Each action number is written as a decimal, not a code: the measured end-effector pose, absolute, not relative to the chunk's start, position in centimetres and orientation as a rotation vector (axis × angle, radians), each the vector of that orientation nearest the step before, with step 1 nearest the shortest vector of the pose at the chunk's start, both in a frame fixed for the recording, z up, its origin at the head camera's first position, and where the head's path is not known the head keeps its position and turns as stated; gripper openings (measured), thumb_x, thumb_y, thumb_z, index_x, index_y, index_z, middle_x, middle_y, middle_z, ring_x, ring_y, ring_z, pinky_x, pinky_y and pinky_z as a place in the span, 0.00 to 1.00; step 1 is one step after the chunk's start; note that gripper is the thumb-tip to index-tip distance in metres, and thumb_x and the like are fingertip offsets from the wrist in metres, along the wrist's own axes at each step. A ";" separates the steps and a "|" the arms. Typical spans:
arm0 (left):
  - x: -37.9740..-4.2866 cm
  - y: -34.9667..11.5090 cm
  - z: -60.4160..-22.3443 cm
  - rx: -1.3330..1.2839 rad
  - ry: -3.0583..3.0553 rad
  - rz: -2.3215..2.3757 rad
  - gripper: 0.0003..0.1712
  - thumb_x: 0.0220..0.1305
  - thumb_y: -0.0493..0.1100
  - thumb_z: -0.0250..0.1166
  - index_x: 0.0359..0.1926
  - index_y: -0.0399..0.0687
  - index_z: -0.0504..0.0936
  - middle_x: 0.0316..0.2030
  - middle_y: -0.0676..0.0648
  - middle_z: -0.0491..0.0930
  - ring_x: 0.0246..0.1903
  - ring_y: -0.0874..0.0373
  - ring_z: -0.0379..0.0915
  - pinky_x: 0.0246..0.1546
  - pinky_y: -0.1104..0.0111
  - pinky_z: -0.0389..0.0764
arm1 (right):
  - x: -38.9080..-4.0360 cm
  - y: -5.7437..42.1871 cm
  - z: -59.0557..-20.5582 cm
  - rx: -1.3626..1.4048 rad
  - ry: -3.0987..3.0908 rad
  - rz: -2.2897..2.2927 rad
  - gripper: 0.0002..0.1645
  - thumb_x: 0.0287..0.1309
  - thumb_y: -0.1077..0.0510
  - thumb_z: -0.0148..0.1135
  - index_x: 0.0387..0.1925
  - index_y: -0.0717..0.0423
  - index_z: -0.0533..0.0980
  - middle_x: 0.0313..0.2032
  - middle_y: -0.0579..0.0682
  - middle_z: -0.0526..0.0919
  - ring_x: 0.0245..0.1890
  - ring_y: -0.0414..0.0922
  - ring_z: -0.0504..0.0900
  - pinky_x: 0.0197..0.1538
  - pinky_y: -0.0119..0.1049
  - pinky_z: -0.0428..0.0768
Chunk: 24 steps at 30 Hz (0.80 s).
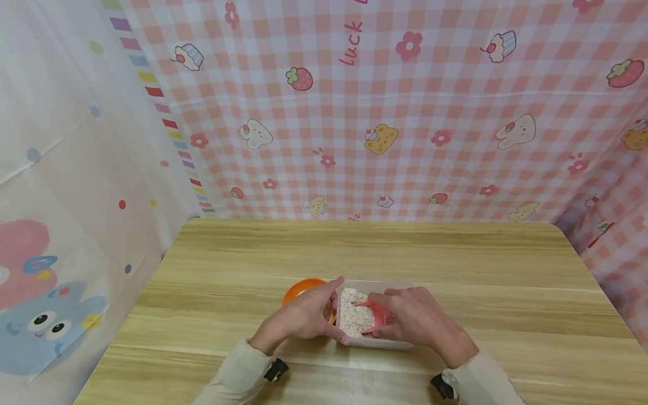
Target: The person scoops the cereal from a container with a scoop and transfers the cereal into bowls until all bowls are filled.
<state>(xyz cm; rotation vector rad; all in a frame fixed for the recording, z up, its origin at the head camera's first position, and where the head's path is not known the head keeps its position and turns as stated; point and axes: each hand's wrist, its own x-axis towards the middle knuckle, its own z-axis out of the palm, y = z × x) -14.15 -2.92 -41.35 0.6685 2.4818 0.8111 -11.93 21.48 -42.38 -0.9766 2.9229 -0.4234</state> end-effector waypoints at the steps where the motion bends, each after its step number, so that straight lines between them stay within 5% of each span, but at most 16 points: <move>1: -14.1 -2.9 -41.4 0.669 2.481 0.813 0.68 0.41 0.56 0.82 0.78 0.45 0.51 0.36 0.51 0.74 0.25 0.65 0.59 0.25 0.74 0.62 | -11.9 21.5 -42.4 -0.977 2.931 -0.418 0.35 0.48 0.36 0.74 0.55 0.49 0.81 0.37 0.47 0.86 0.22 0.32 0.68 0.26 0.31 0.71; 24: -14.3 -3.0 -41.6 0.679 2.496 0.789 0.68 0.41 0.57 0.82 0.77 0.46 0.53 0.37 0.54 0.74 0.26 0.65 0.60 0.27 0.74 0.64 | -11.3 22.4 -43.0 -0.943 3.007 -0.550 0.36 0.46 0.33 0.74 0.53 0.46 0.81 0.36 0.41 0.85 0.24 0.29 0.66 0.26 0.27 0.66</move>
